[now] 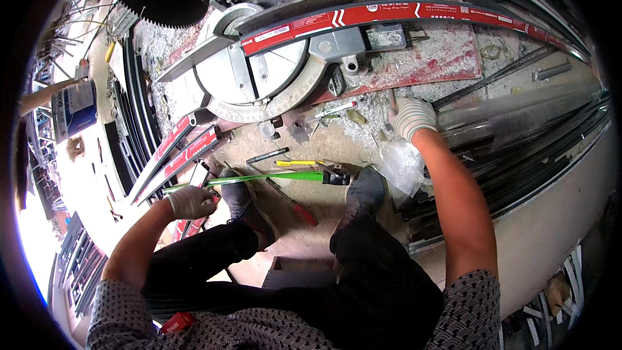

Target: The person measures and marks long metal profiles using a tape measure and a marker. They then place the profiles on a miter saw and cut them to the marked length. The person handles multiple profiles, repeating the measuring, marking, and cutting process.

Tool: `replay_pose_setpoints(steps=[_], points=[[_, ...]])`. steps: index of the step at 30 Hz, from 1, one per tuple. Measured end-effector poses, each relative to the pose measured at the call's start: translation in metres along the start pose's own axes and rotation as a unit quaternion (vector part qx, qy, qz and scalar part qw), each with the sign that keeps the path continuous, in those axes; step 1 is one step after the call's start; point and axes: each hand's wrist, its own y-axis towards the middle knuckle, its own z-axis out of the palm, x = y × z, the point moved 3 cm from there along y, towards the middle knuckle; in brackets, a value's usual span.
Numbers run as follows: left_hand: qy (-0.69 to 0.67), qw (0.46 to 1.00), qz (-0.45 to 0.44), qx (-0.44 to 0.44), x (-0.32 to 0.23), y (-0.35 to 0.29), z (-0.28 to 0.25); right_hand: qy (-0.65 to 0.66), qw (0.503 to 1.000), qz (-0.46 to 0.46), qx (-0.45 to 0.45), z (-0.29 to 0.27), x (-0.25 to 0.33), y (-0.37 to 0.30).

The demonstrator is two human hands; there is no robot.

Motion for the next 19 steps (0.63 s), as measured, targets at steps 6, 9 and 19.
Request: replay_pose_setpoints(steps=[6,9,19], points=[[-0.188,0.966,0.067,-0.162,-0.105,0.044,-0.043,-0.001,1.0,-0.017,-0.018,0.0,-0.001,-0.002],[-0.346,0.918,0.103,-0.162,-0.143,0.08,-0.047,0.001,1.0,-0.023,-0.017,0.002,-0.008,0.001],[-0.768,0.627,-0.088,-0.095,-0.153,0.15,-0.002,0.015,0.999,-0.037,-0.016,0.009,-0.007,0.012]])
